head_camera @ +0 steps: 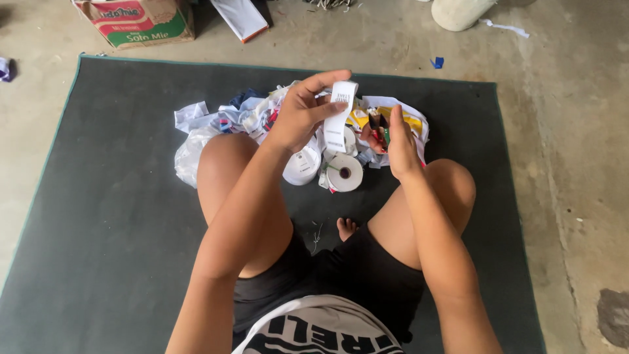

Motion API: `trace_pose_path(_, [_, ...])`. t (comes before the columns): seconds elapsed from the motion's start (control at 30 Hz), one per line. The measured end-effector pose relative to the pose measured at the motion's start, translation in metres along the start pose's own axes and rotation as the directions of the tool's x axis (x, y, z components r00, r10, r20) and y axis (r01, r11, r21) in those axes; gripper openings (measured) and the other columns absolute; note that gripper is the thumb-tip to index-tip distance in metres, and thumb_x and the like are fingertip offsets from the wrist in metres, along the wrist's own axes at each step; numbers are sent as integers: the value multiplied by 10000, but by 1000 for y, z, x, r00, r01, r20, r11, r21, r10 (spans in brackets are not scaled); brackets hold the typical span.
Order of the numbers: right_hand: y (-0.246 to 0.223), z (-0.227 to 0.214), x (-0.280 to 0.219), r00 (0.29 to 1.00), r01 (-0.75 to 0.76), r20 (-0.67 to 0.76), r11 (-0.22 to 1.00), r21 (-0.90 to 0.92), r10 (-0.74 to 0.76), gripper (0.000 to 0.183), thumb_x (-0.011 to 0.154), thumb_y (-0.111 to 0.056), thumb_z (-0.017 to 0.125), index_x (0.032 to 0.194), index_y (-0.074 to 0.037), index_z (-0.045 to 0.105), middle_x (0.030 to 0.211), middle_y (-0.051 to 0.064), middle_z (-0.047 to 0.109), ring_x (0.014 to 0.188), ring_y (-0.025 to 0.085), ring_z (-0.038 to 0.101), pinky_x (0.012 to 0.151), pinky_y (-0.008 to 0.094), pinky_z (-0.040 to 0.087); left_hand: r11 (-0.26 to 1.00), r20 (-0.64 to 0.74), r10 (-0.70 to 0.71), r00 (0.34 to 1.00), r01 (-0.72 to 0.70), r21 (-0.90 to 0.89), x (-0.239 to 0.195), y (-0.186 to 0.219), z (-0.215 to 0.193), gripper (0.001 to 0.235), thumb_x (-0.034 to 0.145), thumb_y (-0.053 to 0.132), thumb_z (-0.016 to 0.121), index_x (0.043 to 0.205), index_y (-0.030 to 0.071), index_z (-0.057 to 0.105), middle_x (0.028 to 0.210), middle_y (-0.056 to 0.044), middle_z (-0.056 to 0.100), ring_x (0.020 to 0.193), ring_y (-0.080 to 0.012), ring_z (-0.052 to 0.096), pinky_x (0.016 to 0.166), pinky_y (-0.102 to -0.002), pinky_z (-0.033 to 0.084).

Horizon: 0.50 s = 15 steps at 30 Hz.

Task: The person sits on a mat and uses scissors to cut a roll of white paper labels into individual pieces. They hold the roll with one hand and cut with the other, placing the cut pieces onto a pile of other materials on the mat.

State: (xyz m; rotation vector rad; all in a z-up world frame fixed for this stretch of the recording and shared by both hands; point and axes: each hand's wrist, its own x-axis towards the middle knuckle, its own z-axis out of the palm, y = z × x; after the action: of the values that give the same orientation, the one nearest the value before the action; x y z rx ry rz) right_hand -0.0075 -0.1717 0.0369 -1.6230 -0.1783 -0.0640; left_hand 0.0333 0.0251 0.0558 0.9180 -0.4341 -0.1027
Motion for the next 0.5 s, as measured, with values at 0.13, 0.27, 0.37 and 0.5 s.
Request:
trace_pose_path(0.13, [4,-1,1,999,-10,-40,1000,-25,9,755,1096,-568,239,705,-79,661,511,20,480,452,83,414,488,182,301,995,45,-64,997,68,-75,-2,-7,-3,528,822,-176,731,1319,-36,620,1081,-89,649,913,-185,736,726,-333,682])
trace_pose_path(0.27, [26,-16,7,988,7,-154,1000,-14,-9,701,1109,-504,315,612,-84,576,499,27,452,448,106,408,484,205,307,989,83,-84,993,94,-118,-5,0,8,577,810,-196,732,1348,-44,591,1020,-82,626,907,-171,731,742,-322,686])
trace_pose_path(0.37, [41,-26,10,984,20,-173,996,-88,-35,674,1132,-446,327,611,-85,557,507,36,471,462,118,422,501,206,328,987,67,-97,993,105,-118,-6,-7,3,567,804,-203,736,1332,-45,604,1006,-85,629,902,-176,728,750,-322,685])
trace_pose_path(0.5, [32,-32,4,987,23,-143,955,-297,-68,674,1152,-408,326,601,-104,567,491,33,496,474,153,463,523,233,391,984,-47,-103,994,95,-154,-4,-21,-6,453,858,-151,724,1286,-22,648,989,-53,626,890,-148,717,772,-306,686])
